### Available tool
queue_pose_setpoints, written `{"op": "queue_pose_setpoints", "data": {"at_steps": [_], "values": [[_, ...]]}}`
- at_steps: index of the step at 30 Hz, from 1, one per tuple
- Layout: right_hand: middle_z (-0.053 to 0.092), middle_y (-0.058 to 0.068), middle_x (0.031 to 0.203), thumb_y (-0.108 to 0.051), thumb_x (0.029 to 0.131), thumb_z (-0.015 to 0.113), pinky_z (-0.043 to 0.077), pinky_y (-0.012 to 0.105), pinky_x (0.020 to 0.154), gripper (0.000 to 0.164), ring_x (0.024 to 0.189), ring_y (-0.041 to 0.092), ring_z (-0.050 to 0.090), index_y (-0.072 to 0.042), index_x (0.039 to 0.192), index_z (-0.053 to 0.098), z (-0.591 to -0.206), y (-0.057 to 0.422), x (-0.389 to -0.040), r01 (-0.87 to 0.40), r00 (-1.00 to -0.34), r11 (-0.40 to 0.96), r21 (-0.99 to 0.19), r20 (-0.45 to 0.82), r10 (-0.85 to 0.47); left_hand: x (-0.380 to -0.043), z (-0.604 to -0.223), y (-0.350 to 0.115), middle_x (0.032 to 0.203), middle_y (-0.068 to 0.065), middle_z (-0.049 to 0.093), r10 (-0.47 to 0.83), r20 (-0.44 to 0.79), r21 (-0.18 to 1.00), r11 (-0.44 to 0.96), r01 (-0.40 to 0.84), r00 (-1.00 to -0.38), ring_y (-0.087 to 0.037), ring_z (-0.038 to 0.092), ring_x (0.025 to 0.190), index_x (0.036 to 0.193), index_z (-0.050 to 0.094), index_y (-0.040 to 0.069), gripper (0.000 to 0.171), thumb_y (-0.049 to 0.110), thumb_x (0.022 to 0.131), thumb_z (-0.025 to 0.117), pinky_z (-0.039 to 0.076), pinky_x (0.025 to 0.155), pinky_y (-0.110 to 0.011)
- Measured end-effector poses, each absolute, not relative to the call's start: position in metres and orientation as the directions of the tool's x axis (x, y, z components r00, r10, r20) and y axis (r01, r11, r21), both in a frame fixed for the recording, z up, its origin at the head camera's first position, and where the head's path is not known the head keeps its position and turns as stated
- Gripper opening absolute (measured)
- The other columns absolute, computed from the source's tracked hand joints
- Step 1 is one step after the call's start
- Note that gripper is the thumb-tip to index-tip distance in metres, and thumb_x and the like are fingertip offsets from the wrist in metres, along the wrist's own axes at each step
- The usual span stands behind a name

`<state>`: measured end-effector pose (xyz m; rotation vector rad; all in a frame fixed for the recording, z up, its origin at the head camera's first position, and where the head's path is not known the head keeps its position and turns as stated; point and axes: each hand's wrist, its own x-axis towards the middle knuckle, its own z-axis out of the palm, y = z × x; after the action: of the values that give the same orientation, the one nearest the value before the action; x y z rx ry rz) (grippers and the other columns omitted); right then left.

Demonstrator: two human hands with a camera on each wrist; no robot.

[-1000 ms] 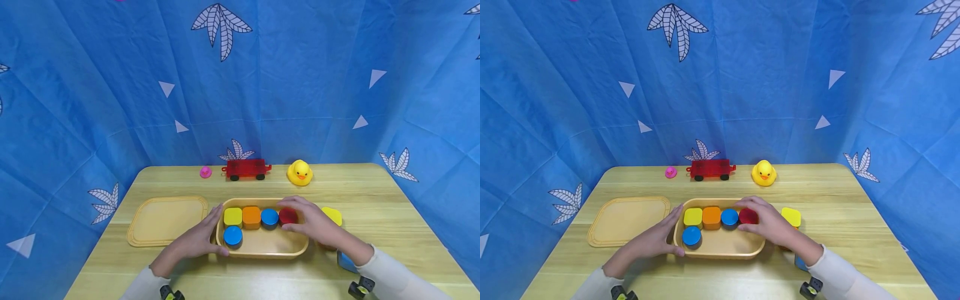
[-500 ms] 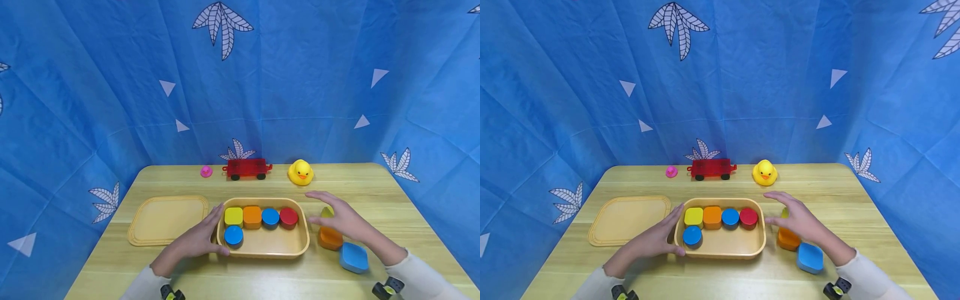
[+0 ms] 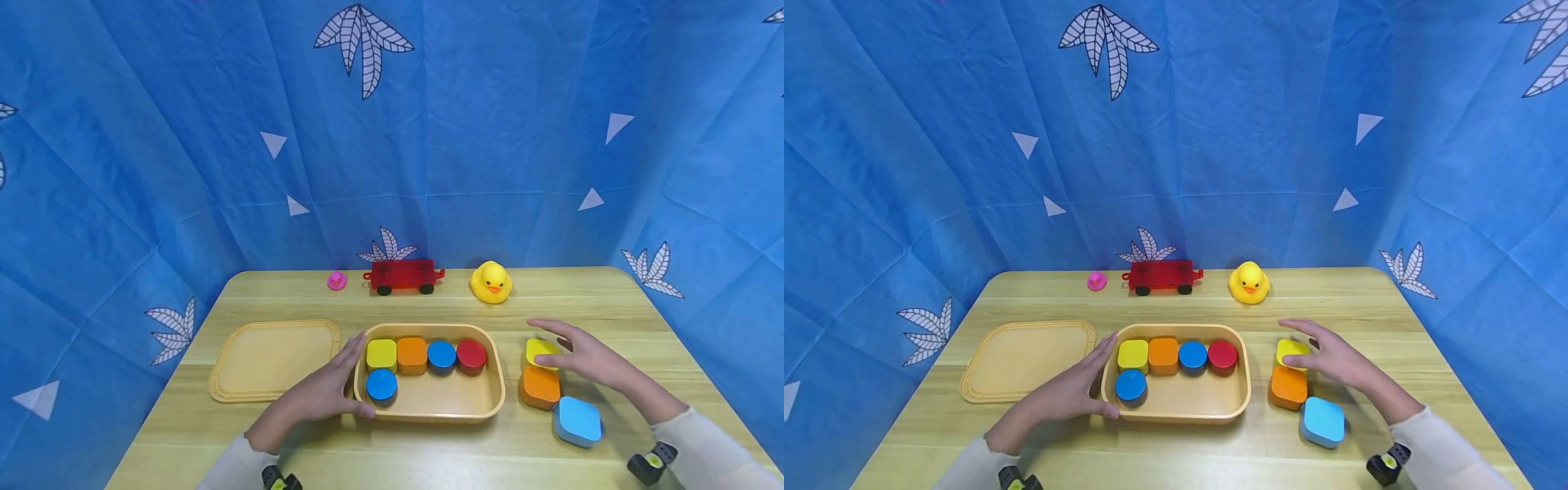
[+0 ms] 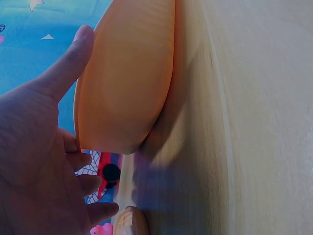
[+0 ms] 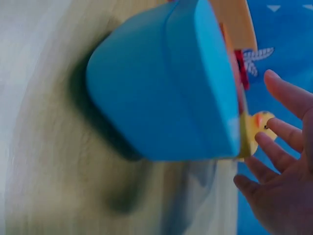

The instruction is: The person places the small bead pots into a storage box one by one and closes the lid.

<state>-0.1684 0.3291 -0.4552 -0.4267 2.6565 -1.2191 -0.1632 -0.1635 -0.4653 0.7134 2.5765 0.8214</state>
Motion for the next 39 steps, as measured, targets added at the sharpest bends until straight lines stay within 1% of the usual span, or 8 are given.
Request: {"op": "queue_pose_setpoints", "data": {"at_steps": [6,12,16,21,25,30,36,39], "values": [[0.041,0.028,0.158,-0.034,0.098,0.072,0.036,0.071,0.111,0.073,0.142,0.056,0.036,0.001,0.154,0.043,-0.469,0.337,-0.173,-0.14,-0.937,0.614,-0.777,-0.098,-0.337,-0.163,-0.465,-0.164,0.175,-0.004,-0.001,0.554,-0.169,0.61,0.708,0.355,-0.815,-0.032,0.006,0.159,0.167,-0.002,0.021,0.128,0.065,0.079,0.08,0.028,0.122,-0.058],[0.048,0.026,0.153,-0.036,0.098,0.072,0.033,0.073,0.111,0.068,0.141,0.052,0.04,0.0,0.151,0.048,-0.476,0.337,-0.176,-0.132,-0.935,0.62,-0.774,-0.111,-0.337,-0.163,-0.465,-0.164,0.175,-0.003,0.0,0.556,-0.164,0.612,0.705,0.358,-0.815,-0.032,0.007,0.159,0.167,-0.002,0.021,0.129,0.066,0.078,0.08,0.028,0.122,-0.058],[0.049,0.026,0.152,-0.035,0.098,0.072,0.036,0.072,0.11,0.067,0.141,0.052,0.04,-0.001,0.15,0.05,-0.477,0.338,-0.179,-0.132,-0.933,0.633,-0.763,-0.12,-0.339,-0.163,-0.466,-0.163,0.175,-0.002,-0.001,0.554,-0.168,0.614,0.706,0.353,-0.816,-0.031,0.007,0.16,0.167,-0.002,0.022,0.13,0.066,0.078,0.08,0.028,0.122,-0.057],[0.053,0.026,0.148,-0.035,0.099,0.07,0.044,0.065,0.106,0.061,0.135,0.048,0.048,-0.003,0.148,0.054,-0.478,0.339,-0.181,-0.122,-0.93,0.647,-0.753,-0.141,-0.339,-0.163,-0.466,-0.163,0.174,0.0,-0.001,0.549,-0.176,0.609,0.713,0.348,-0.817,-0.03,0.007,0.16,0.167,-0.003,0.023,0.13,0.066,0.077,0.08,0.028,0.123,-0.055],[0.057,0.024,0.145,-0.033,0.1,0.069,0.048,0.061,0.105,0.057,0.131,0.044,0.052,-0.002,0.146,0.056,-0.477,0.339,-0.181,-0.128,-0.929,0.645,-0.753,-0.136,-0.344,-0.163,-0.466,-0.163,0.174,0.0,-0.001,0.546,-0.177,0.608,0.715,0.345,-0.819,-0.03,0.008,0.16,0.167,-0.003,0.024,0.13,0.067,0.077,0.08,0.029,0.122,-0.056],[0.058,0.024,0.143,-0.032,0.099,0.07,0.046,0.063,0.106,0.057,0.132,0.045,0.052,-0.001,0.145,0.057,-0.474,0.336,-0.18,-0.125,-0.933,0.638,-0.76,-0.128,-0.335,-0.163,-0.465,-0.162,0.174,0.0,-0.001,0.547,-0.174,0.608,0.714,0.348,-0.818,-0.03,0.007,0.16,0.167,-0.003,0.023,0.13,0.066,0.077,0.081,0.029,0.122,-0.056],[0.055,0.025,0.147,-0.031,0.099,0.07,0.038,0.07,0.109,0.055,0.139,0.052,0.043,-0.002,0.144,0.058,-0.474,0.335,-0.181,-0.114,-0.945,0.633,-0.766,-0.113,-0.307,-0.163,-0.465,-0.162,0.174,0.001,-0.001,0.548,-0.176,0.607,0.715,0.348,-0.818,-0.029,0.006,0.16,0.167,-0.003,0.023,0.129,0.064,0.078,0.081,0.028,0.123,-0.055],[0.057,0.024,0.146,-0.028,0.1,0.069,0.039,0.069,0.11,0.05,0.138,0.051,0.045,-0.001,0.142,0.06,-0.474,0.336,-0.183,-0.116,-0.953,0.633,-0.765,-0.094,-0.288,-0.163,-0.465,-0.162,0.174,0.0,-0.001,0.549,-0.175,0.605,0.715,0.35,-0.818,-0.029,0.006,0.16,0.167,-0.002,0.023,0.129,0.064,0.078,0.081,0.028,0.123,-0.056]]}}
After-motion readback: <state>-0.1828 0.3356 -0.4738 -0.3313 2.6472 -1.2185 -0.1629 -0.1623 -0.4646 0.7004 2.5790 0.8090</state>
